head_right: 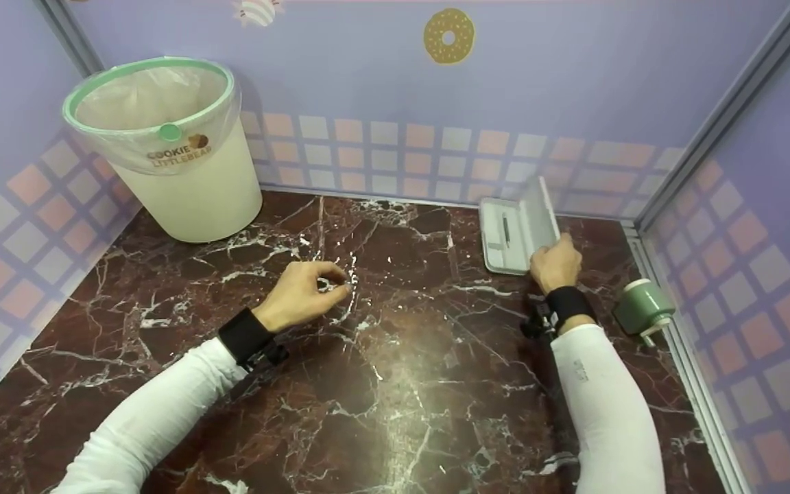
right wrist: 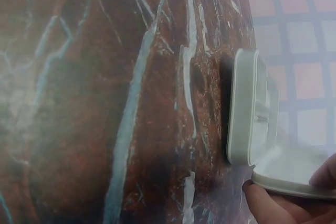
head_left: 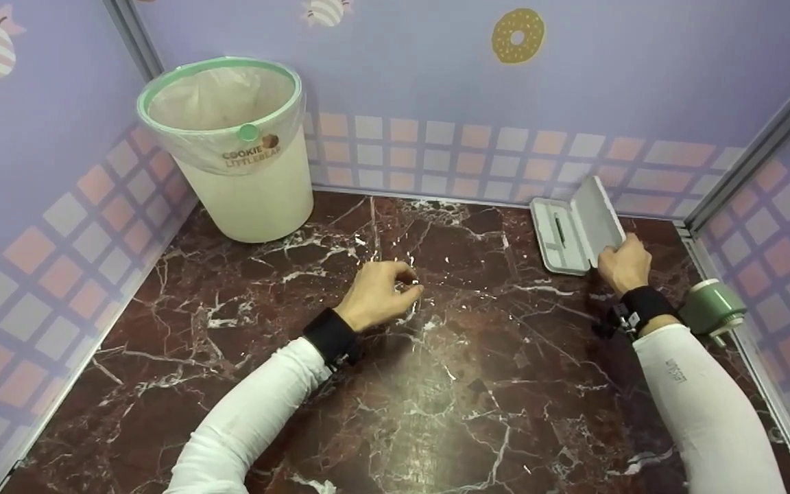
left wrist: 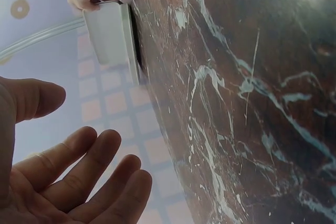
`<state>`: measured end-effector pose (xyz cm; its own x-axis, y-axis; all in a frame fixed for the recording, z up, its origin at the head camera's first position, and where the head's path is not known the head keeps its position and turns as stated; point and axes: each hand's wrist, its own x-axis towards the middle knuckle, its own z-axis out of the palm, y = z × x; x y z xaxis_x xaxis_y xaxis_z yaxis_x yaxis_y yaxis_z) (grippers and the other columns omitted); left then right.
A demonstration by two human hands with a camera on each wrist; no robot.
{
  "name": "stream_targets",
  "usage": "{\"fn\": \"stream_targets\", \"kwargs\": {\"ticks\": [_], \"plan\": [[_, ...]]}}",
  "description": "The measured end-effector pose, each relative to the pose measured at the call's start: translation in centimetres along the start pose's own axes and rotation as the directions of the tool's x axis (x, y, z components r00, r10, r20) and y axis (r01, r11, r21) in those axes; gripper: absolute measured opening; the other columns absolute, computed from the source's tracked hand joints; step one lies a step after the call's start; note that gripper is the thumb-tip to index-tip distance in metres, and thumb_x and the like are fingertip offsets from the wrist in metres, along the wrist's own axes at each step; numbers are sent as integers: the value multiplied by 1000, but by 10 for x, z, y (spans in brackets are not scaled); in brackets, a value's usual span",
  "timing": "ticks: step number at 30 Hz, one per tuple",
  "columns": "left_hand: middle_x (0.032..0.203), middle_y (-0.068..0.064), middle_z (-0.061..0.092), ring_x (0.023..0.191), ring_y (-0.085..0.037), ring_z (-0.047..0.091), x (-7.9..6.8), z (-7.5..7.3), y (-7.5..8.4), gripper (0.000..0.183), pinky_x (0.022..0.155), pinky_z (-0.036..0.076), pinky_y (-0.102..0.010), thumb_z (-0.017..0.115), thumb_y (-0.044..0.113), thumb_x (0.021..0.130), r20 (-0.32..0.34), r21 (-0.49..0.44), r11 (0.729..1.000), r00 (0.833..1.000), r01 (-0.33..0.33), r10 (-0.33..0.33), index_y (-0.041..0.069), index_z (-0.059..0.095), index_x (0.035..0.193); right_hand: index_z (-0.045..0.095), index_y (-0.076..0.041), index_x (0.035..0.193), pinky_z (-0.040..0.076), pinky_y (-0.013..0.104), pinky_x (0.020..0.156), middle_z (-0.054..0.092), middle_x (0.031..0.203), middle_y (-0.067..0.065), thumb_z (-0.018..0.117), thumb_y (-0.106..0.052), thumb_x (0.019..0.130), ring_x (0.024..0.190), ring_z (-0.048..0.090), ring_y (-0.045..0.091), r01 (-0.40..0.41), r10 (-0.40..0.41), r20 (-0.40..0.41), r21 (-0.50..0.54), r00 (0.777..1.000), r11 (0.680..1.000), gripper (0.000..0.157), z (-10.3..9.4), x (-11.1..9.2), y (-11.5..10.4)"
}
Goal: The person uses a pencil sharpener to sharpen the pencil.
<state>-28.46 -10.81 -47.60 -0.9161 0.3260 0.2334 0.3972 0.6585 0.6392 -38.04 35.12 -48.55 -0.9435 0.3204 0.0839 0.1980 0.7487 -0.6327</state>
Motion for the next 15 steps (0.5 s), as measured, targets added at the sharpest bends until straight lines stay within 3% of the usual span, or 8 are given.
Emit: {"fn": "stream_targets", "kwargs": {"ticks": [3,5,9,15], "plan": [[115,-17,86,96,-32,84,0,1,1,28,94,68,-47,79,25,99,1,5,1000,1000,-12,12,4,82,116,48,17,155,45,68,126,60,150,45,39,-14,103,144,56,64,12,-12,-24,9,1000,1000,62,1,-1,0],[115,-18,86,87,-30,82,0,1,1,28,90,68,-47,79,25,99,5,3,1000,1000,-13,13,3,82,116,50,16,154,46,68,124,61,148,45,39,-13,102,143,58,64,24,-23,-37,17,999,1000,61,2,-3,-1],[115,-16,87,84,-27,81,0,4,3,27,89,68,-46,79,27,99,11,15,1000,1000,-9,9,5,82,115,50,16,156,47,69,124,62,148,46,40,-13,103,142,59,64,43,-42,-41,18,998,999,61,1,-6,-6],[114,-14,87,100,-33,84,2,7,5,26,95,68,-48,78,28,100,16,39,998,999,-39,38,6,83,114,57,13,149,48,70,122,65,145,44,44,-14,104,139,62,63,83,-81,-55,28,995,996,54,2,-10,-12]]}}
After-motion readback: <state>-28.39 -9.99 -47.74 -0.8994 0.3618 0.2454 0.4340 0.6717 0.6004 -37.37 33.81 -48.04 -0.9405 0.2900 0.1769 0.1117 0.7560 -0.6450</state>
